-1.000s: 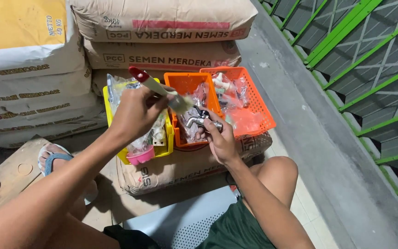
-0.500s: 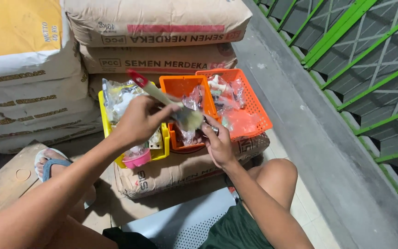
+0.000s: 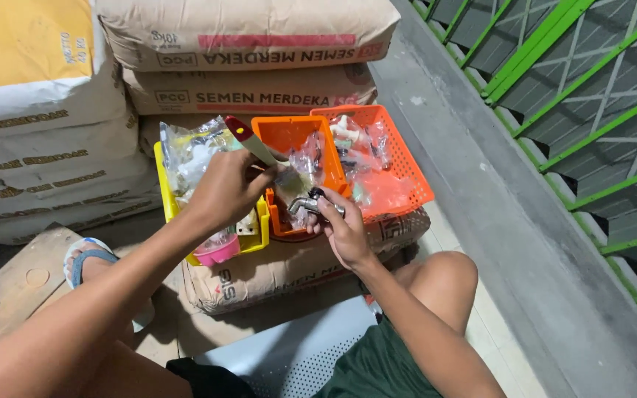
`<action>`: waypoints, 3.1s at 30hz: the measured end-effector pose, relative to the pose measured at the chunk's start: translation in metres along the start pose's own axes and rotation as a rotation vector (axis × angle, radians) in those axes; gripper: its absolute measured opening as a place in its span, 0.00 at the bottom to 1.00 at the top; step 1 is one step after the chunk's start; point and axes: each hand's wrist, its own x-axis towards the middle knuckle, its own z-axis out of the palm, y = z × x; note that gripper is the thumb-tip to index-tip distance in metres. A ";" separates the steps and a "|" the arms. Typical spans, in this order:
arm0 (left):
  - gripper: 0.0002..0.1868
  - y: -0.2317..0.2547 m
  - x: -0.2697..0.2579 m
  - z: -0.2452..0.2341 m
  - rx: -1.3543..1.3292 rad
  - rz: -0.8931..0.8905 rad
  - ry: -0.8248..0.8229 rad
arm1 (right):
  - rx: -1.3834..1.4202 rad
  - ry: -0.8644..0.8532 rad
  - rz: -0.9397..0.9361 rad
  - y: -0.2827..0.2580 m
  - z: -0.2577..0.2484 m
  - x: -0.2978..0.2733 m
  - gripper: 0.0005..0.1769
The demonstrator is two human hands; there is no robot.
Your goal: Sorting and cleaning various small hardware components like faucets and valves in plastic baskets using a brush.
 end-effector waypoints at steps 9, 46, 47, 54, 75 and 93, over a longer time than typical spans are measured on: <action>0.17 0.004 0.000 -0.003 -0.099 -0.029 -0.084 | 0.017 0.092 0.028 -0.001 0.001 0.004 0.23; 0.14 0.000 -0.004 0.007 0.075 0.091 -0.046 | 0.419 0.075 0.243 -0.023 0.031 0.006 0.21; 0.13 -0.005 -0.002 0.011 0.042 0.080 -0.043 | 0.399 0.030 0.261 -0.032 0.038 0.002 0.23; 0.09 -0.015 0.006 0.027 0.290 0.289 -0.144 | 0.452 0.050 0.358 0.002 0.019 0.017 0.30; 0.10 0.001 0.001 0.007 0.143 0.024 -0.348 | 0.508 -0.035 0.348 0.017 0.005 0.013 0.45; 0.11 -0.002 0.024 0.012 0.152 0.205 -0.183 | 0.553 -0.053 0.283 -0.013 0.007 0.004 0.45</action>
